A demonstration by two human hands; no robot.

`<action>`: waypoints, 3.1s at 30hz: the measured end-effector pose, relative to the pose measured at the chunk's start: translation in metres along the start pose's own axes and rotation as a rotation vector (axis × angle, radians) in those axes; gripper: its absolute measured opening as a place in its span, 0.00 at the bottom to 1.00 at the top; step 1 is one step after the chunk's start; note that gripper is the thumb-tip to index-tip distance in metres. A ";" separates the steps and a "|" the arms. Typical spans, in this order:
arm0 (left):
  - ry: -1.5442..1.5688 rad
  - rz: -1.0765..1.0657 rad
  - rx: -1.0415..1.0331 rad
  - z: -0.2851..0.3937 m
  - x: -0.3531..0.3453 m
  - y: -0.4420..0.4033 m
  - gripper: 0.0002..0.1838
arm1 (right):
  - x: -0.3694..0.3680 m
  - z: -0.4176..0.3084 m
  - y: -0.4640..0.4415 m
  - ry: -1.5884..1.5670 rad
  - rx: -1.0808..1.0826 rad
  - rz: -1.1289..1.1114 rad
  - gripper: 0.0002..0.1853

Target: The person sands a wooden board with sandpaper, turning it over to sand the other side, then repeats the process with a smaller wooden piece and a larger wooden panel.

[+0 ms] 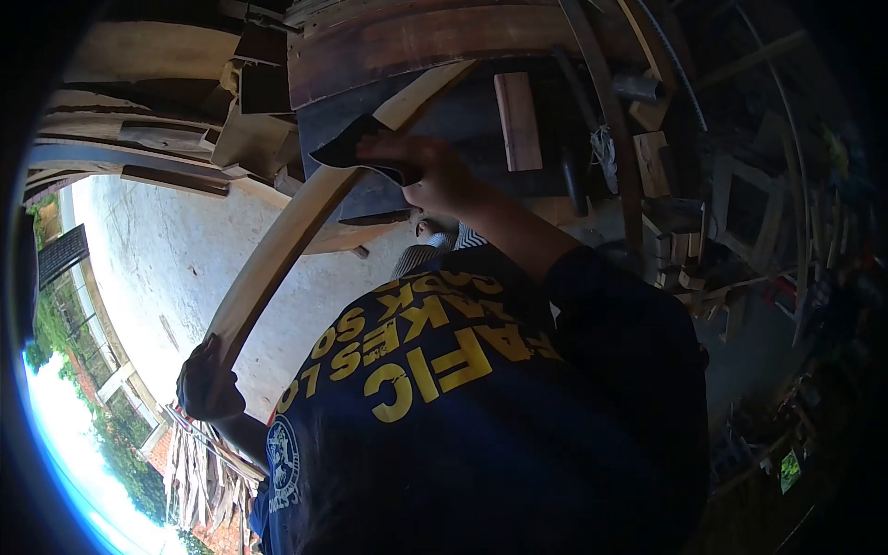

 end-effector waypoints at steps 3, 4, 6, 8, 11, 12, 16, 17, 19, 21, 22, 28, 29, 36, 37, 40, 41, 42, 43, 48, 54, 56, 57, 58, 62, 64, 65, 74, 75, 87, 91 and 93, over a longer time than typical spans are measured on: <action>-0.002 -0.001 -0.028 0.009 0.001 -0.010 0.08 | 0.024 0.044 0.005 0.008 -0.118 0.026 0.11; -0.032 -0.005 -0.033 0.012 0.001 -0.010 0.07 | 0.030 0.058 0.003 0.043 -0.297 0.077 0.10; -0.005 -0.004 -0.065 0.009 0.001 -0.008 0.08 | 0.037 0.069 -0.005 0.204 -0.431 0.021 0.10; -0.023 0.006 -0.090 0.014 -0.001 -0.011 0.15 | 0.029 0.074 -0.001 0.150 -0.565 0.066 0.10; -0.017 0.040 -0.067 0.011 -0.002 -0.011 0.21 | 0.001 -0.008 -0.001 0.035 -0.068 0.017 0.15; -0.016 0.039 -0.061 0.009 0.000 -0.010 0.21 | 0.003 -0.008 0.002 0.035 -0.081 0.013 0.15; 0.002 0.039 -0.019 0.005 0.002 -0.009 0.20 | 0.011 0.032 0.000 0.051 -0.059 0.034 0.18; 0.025 0.037 -0.052 -0.001 0.003 -0.004 0.20 | 0.019 0.051 -0.001 0.126 -0.189 0.061 0.11; 0.020 0.074 0.048 0.017 0.001 -0.012 0.19 | 0.038 0.069 -0.011 0.296 -0.470 0.041 0.10; -0.016 0.072 -0.043 0.004 0.007 -0.006 0.17 | 0.028 0.061 -0.013 0.205 -0.312 0.108 0.11; 0.002 0.093 -0.037 0.004 0.007 -0.009 0.17 | 0.024 0.044 -0.012 0.125 -0.205 0.129 0.11; -0.027 0.031 0.013 -0.003 0.012 0.001 0.24 | 0.032 0.024 0.010 0.042 -0.117 0.124 0.13; 0.008 0.057 0.030 -0.003 0.012 0.003 0.24 | 0.047 0.037 0.013 0.156 -0.298 0.098 0.16; -0.019 0.238 0.391 -0.010 0.013 0.006 0.17 | 0.149 -0.027 -0.020 -1.496 -0.166 0.044 0.20; -0.004 0.262 0.407 -0.008 0.013 0.003 0.16 | 0.163 -0.056 -0.016 -1.620 -0.028 0.084 0.09; -0.095 0.219 0.355 -0.003 0.019 -0.010 0.17 | 0.159 -0.146 -0.051 -1.837 0.336 -0.111 0.17; -0.087 0.223 0.333 -0.001 0.019 -0.015 0.17 | 0.161 -0.146 -0.050 -1.838 0.341 -0.111 0.17; -0.088 0.224 0.327 0.000 0.022 -0.019 0.17 | 0.162 -0.147 -0.049 -1.852 0.345 -0.150 0.17; -0.114 0.202 0.333 0.002 0.025 -0.023 0.17 | 0.163 -0.148 -0.048 -1.861 0.351 -0.190 0.16; -0.197 0.183 0.372 0.008 0.027 -0.032 0.17 | 0.172 -0.152 -0.048 -1.902 0.371 -0.419 0.15; -0.132 0.182 0.329 0.018 0.025 -0.037 0.18 | 0.178 -0.151 -0.048 -1.944 0.383 -0.696 0.15; -0.122 0.194 0.352 0.025 0.021 -0.037 0.17 | 0.182 -0.151 -0.045 -1.946 0.376 -0.787 0.14; -0.115 0.204 0.378 0.027 0.020 -0.036 0.17 | 0.185 -0.151 -0.044 -1.944 0.372 -0.833 0.14; -0.110 0.211 0.372 0.029 0.019 -0.035 0.17 | 0.187 -0.151 -0.044 -1.940 0.369 -0.881 0.14; -0.089 0.116 0.294 0.034 0.020 -0.028 0.17 | 0.189 -0.103 -0.039 -1.826 0.353 -0.755 0.12; -0.026 0.136 0.229 0.034 0.017 -0.021 0.14 | 0.189 -0.031 -0.001 -1.849 0.009 -0.159 0.10; -0.077 0.086 0.200 0.034 0.013 -0.021 0.15 | 0.192 0.018 0.018 -1.576 -0.299 0.124 0.18; -0.093 0.121 -0.064 0.044 -0.012 -0.024 0.23 | 0.092 0.121 -0.005 0.283 -0.625 -0.001 0.15; -0.096 0.122 -0.067 0.044 -0.012 -0.023 0.23 | 0.085 0.107 -0.004 0.284 -0.625 0.005 0.15; -0.126 0.108 -0.102 0.039 -0.011 -0.021 0.21 | 0.079 0.098 0.005 0.176 -0.386 -0.088 0.23; -0.106 0.105 -0.082 0.034 -0.009 -0.005 0.22 | 0.061 0.054 0.008 0.034 -0.344 -0.148 0.30; -0.089 0.130 -0.047 0.036 -0.011 0.000 0.17 | 0.058 0.053 0.003 0.104 -0.259 -0.060 0.25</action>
Point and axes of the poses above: each hand's wrist, its own y-axis away from the middle knuckle, its own x-axis out of the back of the hand, z = x × y, the point moved 2 cm from there along -y, towards the middle knuckle, and after that the axes turned 2 degrees about -y, right-handed, at the moved point
